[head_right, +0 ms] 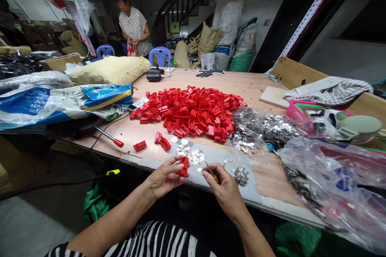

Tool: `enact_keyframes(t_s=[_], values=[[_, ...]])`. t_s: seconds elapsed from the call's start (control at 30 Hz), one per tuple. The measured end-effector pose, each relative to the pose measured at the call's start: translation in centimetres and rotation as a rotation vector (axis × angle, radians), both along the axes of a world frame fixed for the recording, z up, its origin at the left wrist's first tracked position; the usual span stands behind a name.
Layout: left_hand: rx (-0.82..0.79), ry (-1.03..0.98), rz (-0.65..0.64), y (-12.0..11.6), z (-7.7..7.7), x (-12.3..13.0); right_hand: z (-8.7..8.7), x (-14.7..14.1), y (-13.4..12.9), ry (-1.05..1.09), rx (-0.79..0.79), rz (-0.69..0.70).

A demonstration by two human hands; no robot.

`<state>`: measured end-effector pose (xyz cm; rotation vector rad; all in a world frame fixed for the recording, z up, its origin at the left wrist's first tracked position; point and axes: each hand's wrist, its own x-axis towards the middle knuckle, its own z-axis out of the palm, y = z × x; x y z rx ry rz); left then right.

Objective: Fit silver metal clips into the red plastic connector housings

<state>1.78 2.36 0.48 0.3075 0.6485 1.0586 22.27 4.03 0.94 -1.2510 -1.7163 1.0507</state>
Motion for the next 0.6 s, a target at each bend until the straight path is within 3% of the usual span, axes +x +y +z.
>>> enact_keyframes(t_s=[0.27,0.6], values=[[0.053,-0.024,-0.008,-1.1,-0.2,-0.2,-1.8,0.8,-2.6,-0.017,-0.071,0.014],[0.04,-0.041,-0.015,-3.7,-0.1,0.2,-3.4,1.3,-3.7,-0.038,-0.118,0.021]])
